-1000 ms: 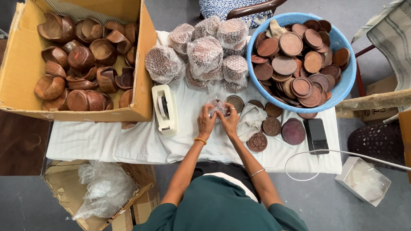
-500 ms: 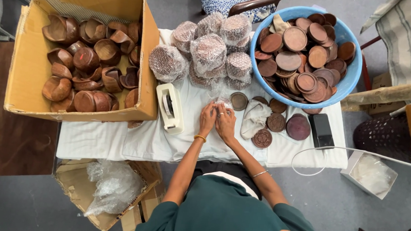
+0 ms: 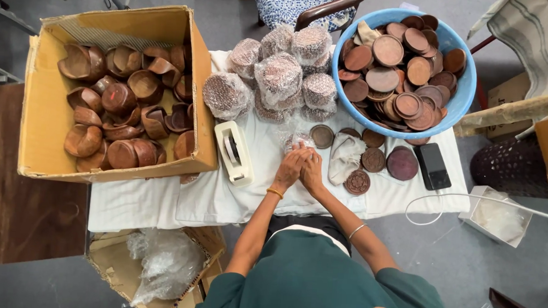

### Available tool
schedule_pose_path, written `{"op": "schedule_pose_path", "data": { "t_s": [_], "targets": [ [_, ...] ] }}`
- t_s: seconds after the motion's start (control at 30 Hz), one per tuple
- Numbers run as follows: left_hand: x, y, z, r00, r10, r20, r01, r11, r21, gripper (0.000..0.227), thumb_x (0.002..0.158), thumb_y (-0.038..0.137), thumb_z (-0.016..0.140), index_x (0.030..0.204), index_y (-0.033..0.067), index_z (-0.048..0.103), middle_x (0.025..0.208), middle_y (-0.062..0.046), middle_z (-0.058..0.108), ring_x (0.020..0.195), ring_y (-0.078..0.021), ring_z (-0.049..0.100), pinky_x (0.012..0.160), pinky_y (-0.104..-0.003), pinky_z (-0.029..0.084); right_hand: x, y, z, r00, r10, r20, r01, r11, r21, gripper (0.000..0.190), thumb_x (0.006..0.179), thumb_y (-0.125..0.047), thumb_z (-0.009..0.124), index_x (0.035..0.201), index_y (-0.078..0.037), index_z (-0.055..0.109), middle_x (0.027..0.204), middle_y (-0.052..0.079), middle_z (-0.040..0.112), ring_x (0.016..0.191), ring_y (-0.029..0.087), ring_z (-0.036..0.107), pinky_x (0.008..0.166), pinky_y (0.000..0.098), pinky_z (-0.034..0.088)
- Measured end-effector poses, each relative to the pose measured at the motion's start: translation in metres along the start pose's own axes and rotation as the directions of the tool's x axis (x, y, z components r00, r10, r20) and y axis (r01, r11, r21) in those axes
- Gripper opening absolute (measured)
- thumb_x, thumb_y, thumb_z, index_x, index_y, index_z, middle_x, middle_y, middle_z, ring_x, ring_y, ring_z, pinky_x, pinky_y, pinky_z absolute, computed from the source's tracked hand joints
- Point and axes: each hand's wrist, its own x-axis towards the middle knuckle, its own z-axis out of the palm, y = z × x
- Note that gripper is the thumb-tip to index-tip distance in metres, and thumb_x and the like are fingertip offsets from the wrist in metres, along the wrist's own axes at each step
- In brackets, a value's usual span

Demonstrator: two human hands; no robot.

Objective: The person cleans small, round wooden objects with a white cloth and then wraps them individually in bubble wrap. They place the wrapped items on the table and continue the process with additional wooden pieces from a cardboard box and a blue basin.

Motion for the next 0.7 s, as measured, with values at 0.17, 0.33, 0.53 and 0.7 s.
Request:
{"op": "schedule_pose_path", "data": {
  "t_s": [0.17,0.33,0.53,0.7],
  "targets": [
    [0.018,-0.003,-0.014,0.989,-0.023,0.143,0.031,0.998,-0.054,0.048,0.095,0.005,0.05,0.143,0.0046,0.051,0.145,-0.011,0.058,0.139,-0.0288,0.053,0.119,-0.047,0.039,-0.019,0.025,0.048,0.976,0.102,0.193,-0.1,0.995,-0.022,0.038,0.083,-0.014,0.068,0.12,-0.009,0.064,0.15,0.013,0.049,0.142,0.038,0.044,0.112,0.0501,0.04],
    [0.019,-0.017,-0.02,0.979,-0.135,0.156,0.145,0.988,-0.059,0.046,0.095,0.009,0.051,0.141,0.004,0.05,0.14,-0.016,0.06,0.131,-0.0343,0.056,0.107,-0.047,0.043,-0.001,0.008,0.008,0.994,0.095,0.047,-0.102,0.981,0.167,0.052,0.08,-0.011,0.074,0.13,-0.005,0.063,0.155,0.013,0.048,0.131,0.037,0.048,0.102,0.0486,0.044],
    [0.004,-0.041,0.002,0.947,-0.306,0.101,0.32,0.927,-0.196,0.028,0.106,0.012,0.053,0.13,0.0029,0.063,0.134,-0.016,0.067,0.12,-0.0348,0.065,0.103,-0.043,0.051,0.002,-0.005,-0.016,0.995,0.102,0.007,-0.099,0.946,0.308,0.066,0.076,-0.005,0.075,0.14,-0.007,0.059,0.156,0.018,0.044,0.133,0.042,0.044,0.113,0.0481,0.041],
    [0.018,-0.025,-0.011,0.885,-0.461,0.069,0.463,0.851,-0.247,0.021,0.101,0.016,0.061,0.108,0.0012,0.074,0.129,-0.011,0.071,0.111,-0.0306,0.07,0.094,-0.038,0.056,0.002,-0.005,-0.025,0.99,0.139,0.009,-0.131,0.907,0.401,0.061,0.078,-0.004,0.074,0.137,-0.008,0.061,0.154,0.022,0.043,0.133,0.044,0.047,0.111,0.0475,0.042]
  ]
}}
